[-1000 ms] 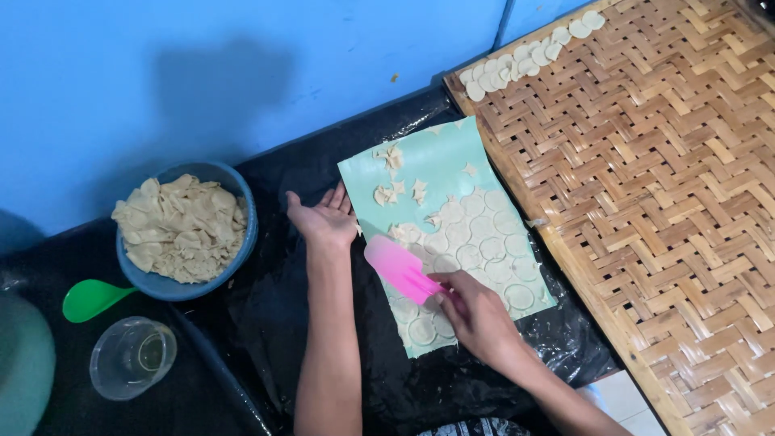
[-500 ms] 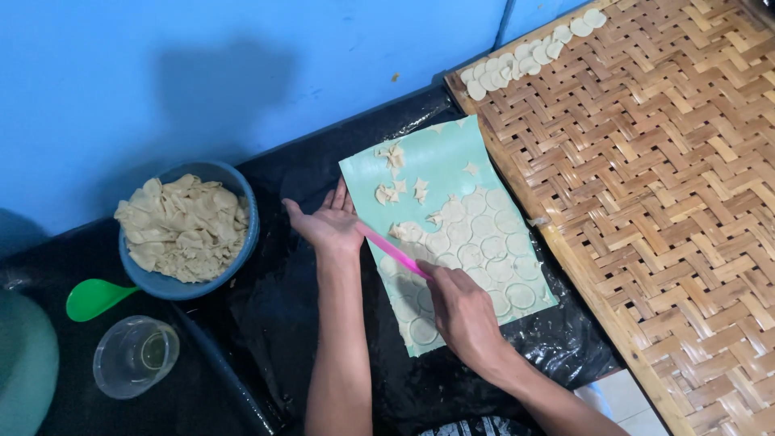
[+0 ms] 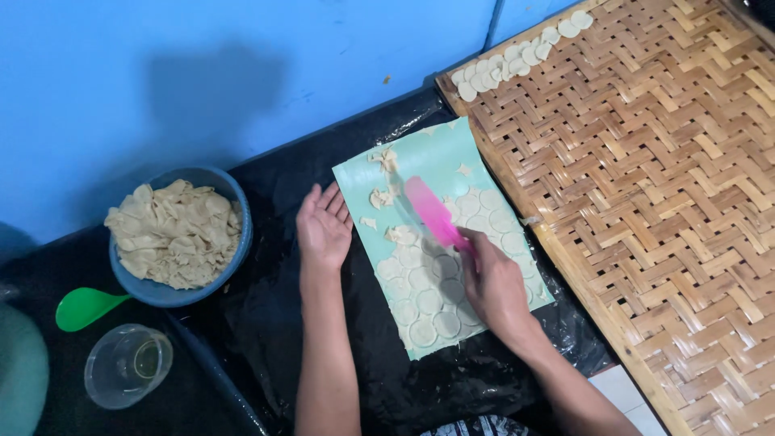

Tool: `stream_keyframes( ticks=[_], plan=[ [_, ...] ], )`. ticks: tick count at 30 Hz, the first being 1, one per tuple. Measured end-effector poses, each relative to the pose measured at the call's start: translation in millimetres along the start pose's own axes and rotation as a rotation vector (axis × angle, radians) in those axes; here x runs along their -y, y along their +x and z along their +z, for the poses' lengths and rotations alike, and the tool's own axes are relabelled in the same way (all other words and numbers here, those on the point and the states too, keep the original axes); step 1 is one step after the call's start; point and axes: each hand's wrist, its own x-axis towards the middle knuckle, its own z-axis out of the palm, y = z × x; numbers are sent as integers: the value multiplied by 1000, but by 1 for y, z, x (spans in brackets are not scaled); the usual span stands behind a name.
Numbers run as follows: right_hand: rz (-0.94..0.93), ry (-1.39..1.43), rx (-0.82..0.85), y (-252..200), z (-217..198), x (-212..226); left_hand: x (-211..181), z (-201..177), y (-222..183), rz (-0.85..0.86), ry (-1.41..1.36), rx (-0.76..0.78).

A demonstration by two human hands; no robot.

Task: Arranging small circular pieces of dough onto a woven bamboo drying tray.

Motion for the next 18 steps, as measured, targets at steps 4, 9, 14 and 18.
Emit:
stream_keyframes(
  ticks=[4, 9, 14, 18],
  plan=[
    [97, -37, -15, 3, -28, -22, -1, 8, -17, 45, 246, 27],
    [273, -104, -97, -2, -69, -56, 10, 0, 1, 54, 437, 71],
    [359, -228, -70, -8, -89, -71, 12, 1, 5, 187, 378, 136],
    [378, -136, 48, -10, -83, -67, 2, 14, -10, 174, 231, 159]
  ],
)
